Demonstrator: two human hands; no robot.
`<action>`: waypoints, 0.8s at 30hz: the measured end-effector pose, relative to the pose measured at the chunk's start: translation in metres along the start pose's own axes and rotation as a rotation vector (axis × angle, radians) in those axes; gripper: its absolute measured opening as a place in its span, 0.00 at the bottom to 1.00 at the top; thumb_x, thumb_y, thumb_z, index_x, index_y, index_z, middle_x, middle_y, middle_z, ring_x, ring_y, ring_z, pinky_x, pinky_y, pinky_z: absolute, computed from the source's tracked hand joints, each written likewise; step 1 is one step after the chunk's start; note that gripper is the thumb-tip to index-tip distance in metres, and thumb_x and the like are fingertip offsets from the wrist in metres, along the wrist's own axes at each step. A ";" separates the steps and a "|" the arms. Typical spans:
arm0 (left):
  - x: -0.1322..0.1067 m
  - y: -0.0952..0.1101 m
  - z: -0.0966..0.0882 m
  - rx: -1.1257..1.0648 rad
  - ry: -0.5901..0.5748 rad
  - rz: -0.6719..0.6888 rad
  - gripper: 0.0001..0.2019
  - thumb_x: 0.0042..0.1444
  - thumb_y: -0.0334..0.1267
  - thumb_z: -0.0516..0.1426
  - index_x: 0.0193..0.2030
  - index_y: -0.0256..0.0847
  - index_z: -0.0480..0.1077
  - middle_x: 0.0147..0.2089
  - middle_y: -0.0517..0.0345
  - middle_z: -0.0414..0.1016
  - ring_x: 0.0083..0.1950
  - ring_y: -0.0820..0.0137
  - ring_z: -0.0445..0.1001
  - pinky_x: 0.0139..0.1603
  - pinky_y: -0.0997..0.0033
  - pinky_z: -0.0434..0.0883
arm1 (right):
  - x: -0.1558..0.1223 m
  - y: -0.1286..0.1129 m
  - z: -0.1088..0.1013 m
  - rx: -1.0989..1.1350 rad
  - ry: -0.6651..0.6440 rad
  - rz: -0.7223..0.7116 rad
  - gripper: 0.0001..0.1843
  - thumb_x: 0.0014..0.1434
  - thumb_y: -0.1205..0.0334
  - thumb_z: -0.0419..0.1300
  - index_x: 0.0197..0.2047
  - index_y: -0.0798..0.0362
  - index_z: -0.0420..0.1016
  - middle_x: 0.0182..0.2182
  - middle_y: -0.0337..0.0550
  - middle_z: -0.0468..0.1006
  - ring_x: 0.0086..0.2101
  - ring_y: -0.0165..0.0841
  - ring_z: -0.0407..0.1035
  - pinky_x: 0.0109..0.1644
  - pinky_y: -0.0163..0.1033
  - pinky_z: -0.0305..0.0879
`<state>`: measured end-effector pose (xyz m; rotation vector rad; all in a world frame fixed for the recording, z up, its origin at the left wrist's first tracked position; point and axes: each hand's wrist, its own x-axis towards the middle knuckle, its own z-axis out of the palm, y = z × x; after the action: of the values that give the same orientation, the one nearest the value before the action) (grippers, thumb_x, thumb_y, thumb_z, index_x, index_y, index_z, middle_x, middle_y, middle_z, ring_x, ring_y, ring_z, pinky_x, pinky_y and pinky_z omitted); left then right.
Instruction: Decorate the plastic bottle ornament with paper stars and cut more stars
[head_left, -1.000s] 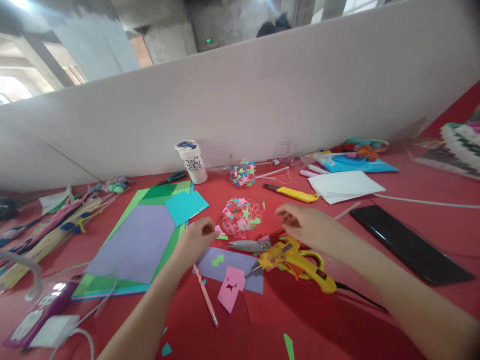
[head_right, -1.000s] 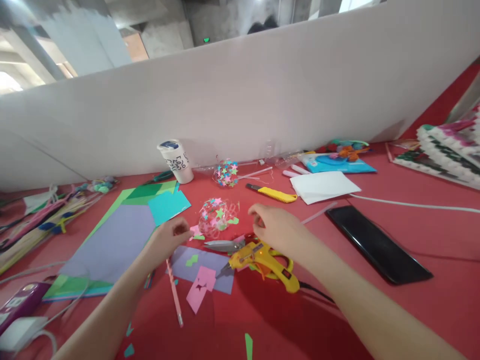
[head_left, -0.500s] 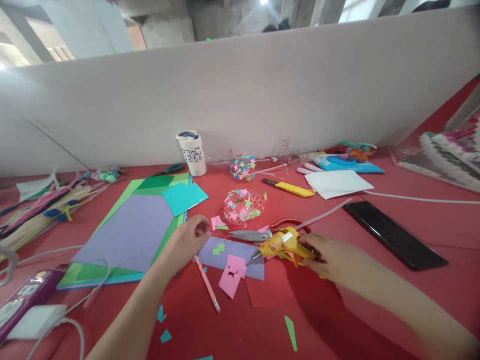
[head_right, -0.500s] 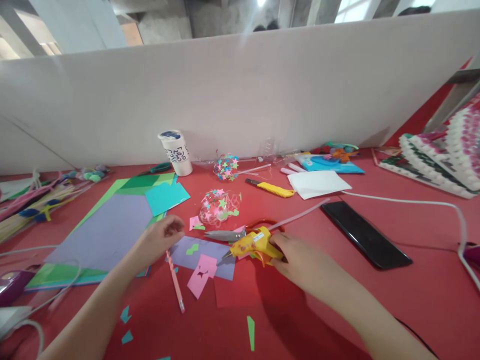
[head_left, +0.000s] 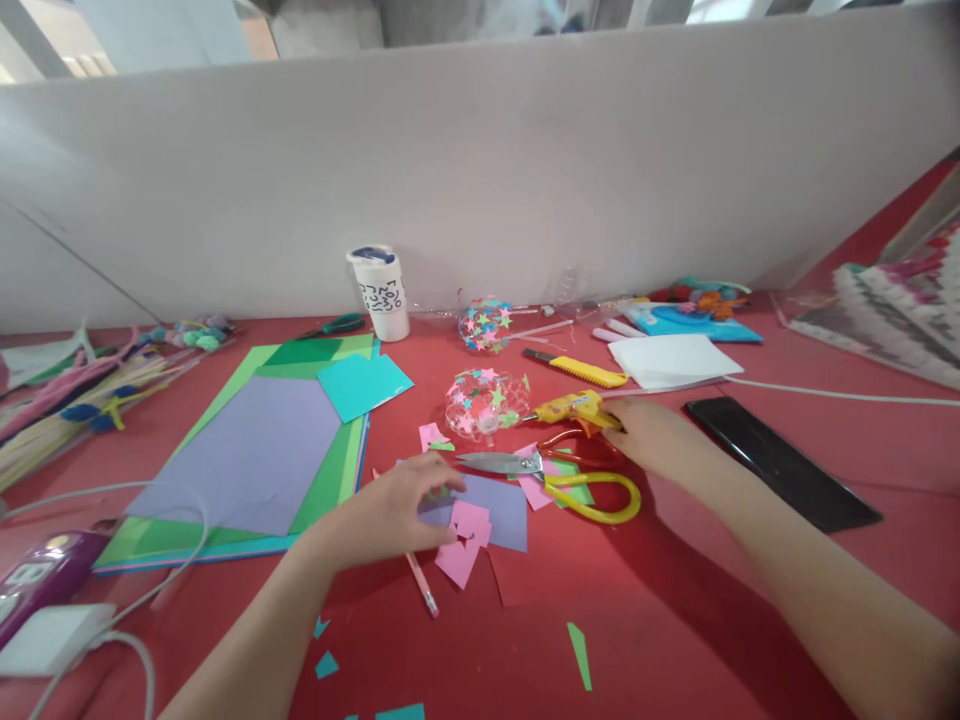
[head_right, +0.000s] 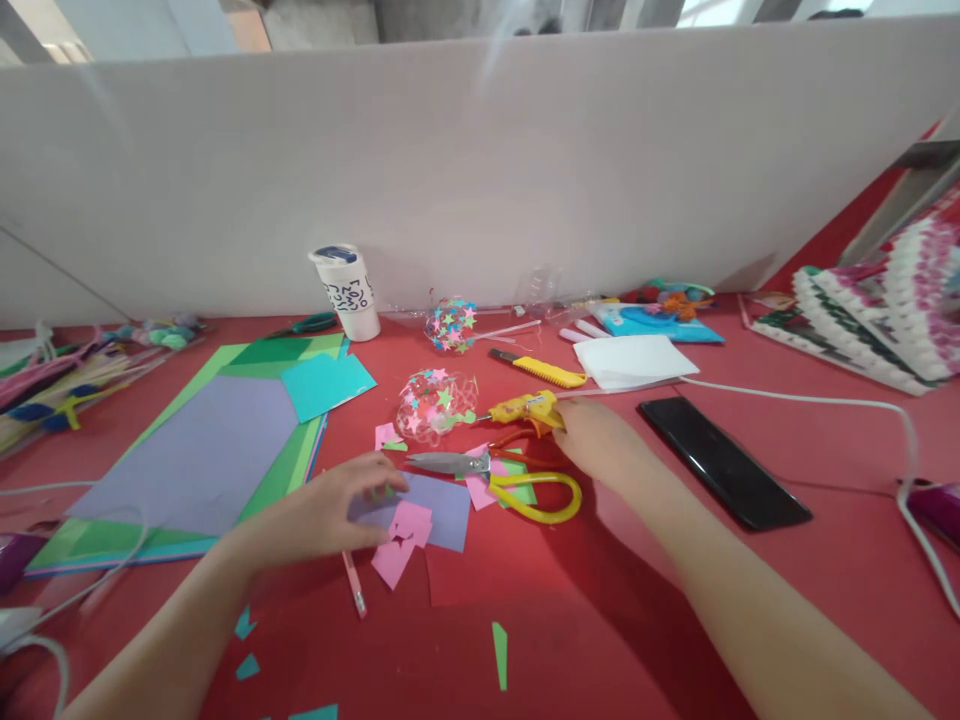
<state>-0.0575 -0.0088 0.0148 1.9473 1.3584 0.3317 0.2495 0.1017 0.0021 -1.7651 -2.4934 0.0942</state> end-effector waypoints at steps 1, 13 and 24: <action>-0.001 0.003 0.002 0.009 -0.028 0.009 0.19 0.47 0.36 0.58 0.48 0.46 0.67 0.49 0.57 0.66 0.47 0.65 0.68 0.46 0.68 0.64 | -0.001 -0.003 0.000 -0.001 0.037 -0.003 0.12 0.62 0.60 0.56 0.48 0.55 0.71 0.47 0.48 0.73 0.44 0.37 0.70 0.47 0.47 0.68; 0.002 0.010 0.016 0.041 -0.097 0.056 0.19 0.45 0.31 0.55 0.46 0.45 0.64 0.47 0.55 0.64 0.50 0.61 0.65 0.50 0.63 0.63 | -0.058 -0.113 0.004 0.200 -0.044 -0.547 0.05 0.57 0.67 0.58 0.37 0.53 0.74 0.35 0.45 0.76 0.37 0.38 0.71 0.38 0.41 0.67; 0.004 0.006 0.018 0.054 -0.075 0.106 0.11 0.43 0.28 0.54 0.35 0.42 0.66 0.41 0.56 0.69 0.44 0.63 0.68 0.45 0.65 0.64 | -0.072 -0.120 0.037 0.043 0.029 -0.626 0.09 0.54 0.75 0.56 0.38 0.59 0.74 0.34 0.51 0.76 0.35 0.43 0.69 0.37 0.46 0.64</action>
<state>-0.0417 -0.0140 0.0059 2.0600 1.2311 0.2719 0.1567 -0.0059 -0.0256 -0.8926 -2.8565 0.0758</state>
